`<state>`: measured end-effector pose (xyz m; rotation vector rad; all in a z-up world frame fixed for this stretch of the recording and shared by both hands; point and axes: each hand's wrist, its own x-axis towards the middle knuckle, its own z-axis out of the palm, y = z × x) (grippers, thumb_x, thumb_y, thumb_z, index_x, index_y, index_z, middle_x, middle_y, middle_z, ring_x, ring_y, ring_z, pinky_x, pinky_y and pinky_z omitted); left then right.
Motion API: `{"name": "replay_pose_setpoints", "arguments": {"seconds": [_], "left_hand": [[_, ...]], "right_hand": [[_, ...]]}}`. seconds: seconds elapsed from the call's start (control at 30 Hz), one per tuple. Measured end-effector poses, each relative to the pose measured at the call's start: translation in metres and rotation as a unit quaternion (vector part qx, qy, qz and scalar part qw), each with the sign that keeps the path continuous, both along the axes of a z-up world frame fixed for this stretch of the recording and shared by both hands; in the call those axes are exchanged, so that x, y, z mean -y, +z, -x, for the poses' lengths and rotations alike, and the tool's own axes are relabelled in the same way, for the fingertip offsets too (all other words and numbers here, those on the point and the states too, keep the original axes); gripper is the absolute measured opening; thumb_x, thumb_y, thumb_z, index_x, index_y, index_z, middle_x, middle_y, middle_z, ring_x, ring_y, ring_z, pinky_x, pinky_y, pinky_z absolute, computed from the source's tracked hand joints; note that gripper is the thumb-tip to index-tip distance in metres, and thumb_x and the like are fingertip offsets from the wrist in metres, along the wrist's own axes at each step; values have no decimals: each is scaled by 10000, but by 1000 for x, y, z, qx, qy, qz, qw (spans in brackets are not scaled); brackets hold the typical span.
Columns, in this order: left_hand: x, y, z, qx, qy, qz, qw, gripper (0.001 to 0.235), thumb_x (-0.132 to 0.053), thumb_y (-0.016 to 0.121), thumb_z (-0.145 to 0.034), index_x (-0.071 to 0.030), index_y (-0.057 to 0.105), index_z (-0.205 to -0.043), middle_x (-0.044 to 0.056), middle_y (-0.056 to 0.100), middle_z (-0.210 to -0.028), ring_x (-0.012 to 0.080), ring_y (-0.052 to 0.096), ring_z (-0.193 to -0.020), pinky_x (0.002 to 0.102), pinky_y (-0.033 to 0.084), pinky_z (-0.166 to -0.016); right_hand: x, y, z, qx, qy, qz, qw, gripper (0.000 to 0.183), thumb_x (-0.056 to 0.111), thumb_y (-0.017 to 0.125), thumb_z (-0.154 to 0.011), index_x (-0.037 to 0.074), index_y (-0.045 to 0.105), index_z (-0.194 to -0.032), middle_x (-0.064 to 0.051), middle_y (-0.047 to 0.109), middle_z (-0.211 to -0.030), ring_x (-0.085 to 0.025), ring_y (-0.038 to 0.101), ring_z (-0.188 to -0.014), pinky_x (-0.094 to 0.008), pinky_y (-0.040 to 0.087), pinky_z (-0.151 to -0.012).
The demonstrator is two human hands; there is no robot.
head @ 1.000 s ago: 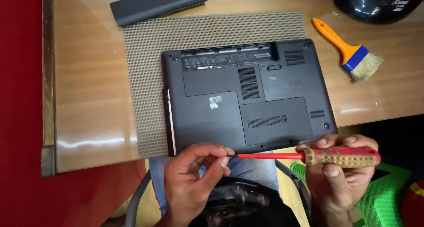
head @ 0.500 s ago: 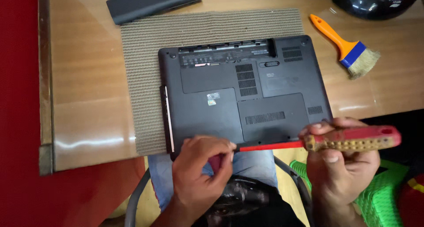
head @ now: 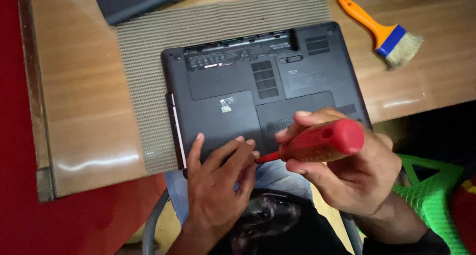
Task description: The person removes the laptop battery and uses a screwdriver to unscrew the back cover. They then remove the cover, place the battery back into its slot, and reattach the back cover by screwing it back in place.
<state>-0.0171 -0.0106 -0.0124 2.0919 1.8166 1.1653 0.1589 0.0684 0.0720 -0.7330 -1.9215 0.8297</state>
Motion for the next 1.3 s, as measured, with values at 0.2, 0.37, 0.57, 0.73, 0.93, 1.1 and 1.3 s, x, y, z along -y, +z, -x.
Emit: {"name": "replay_pose_setpoints", "arguments": {"seconds": [0.2, 0.37, 0.57, 0.73, 0.93, 1.1, 1.3], "left_hand": [[0, -4, -4, 10, 22, -73, 997, 270, -66, 763, -949, -72, 680, -1206, 33, 781, -1151, 147, 740, -1119, 597, 414, -1138], [2, -10, -1, 9, 4, -72, 997, 305, -57, 782, -942, -63, 673, -1226, 43, 767, -1196, 162, 740, -1137, 551, 413, -1135], [2, -10, -1, 7, -1, -77, 997, 271, -75, 785, -952, -39, 684, -1201, 71, 772, -1187, 176, 740, -1139, 494, 463, -1103], [1, -9, -1, 16, -2, -91, 996, 292, -62, 783, -958, -20, 659, -1219, 81, 772, -1190, 184, 758, -1123, 458, 479, -1089], [1, -10, -1, 27, -6, -86, 996, 273, -64, 775, -958, -21, 675, -1208, 84, 770, -1187, 191, 748, -1137, 449, 481, -1088], [2, -7, 1, 52, -25, -54, 997, 318, -51, 767, -941, -31, 647, -1235, 64, 770, -1186, 227, 725, -1182, 467, 490, -1087], [-12, 12, 10, 243, -135, 38, 960, 369, -433, 627, -960, -127, 676, -1160, -9, 754, -1118, 161, 747, -1046, 504, 485, -1162]], "right_hand": [[-3, -4, 2, 14, 9, -22, 1000, 521, 138, 791, -783, -110, 582, -1191, -196, 752, -931, -298, 840, -861, -330, 722, -797], [-2, 0, 7, 32, 9, -26, 999, 503, 157, 791, -782, -100, 593, -1168, -205, 762, -943, -284, 834, -844, -322, 698, -787], [-2, 4, 12, 47, 16, -56, 997, 497, 148, 802, -760, -126, 599, -1121, -224, 766, -911, -291, 850, -809, -323, 681, -758], [-2, 4, 14, 50, 21, -59, 997, 497, 159, 797, -760, -129, 597, -1112, -227, 756, -896, -292, 844, -800, -332, 676, -750], [1, 6, 16, 64, 14, -67, 996, 491, 162, 788, -755, -143, 596, -1089, -251, 747, -893, -305, 837, -778, -334, 669, -724], [0, 2, 16, 76, 19, -53, 996, 455, 167, 794, -773, -107, 620, -1091, -203, 774, -913, -271, 807, -800, -315, 651, -759], [-4, 7, 19, 74, 88, -72, 991, 434, 184, 863, -754, -23, 605, -1035, -145, 757, -920, -244, 801, -846, -303, 689, -777]]}}
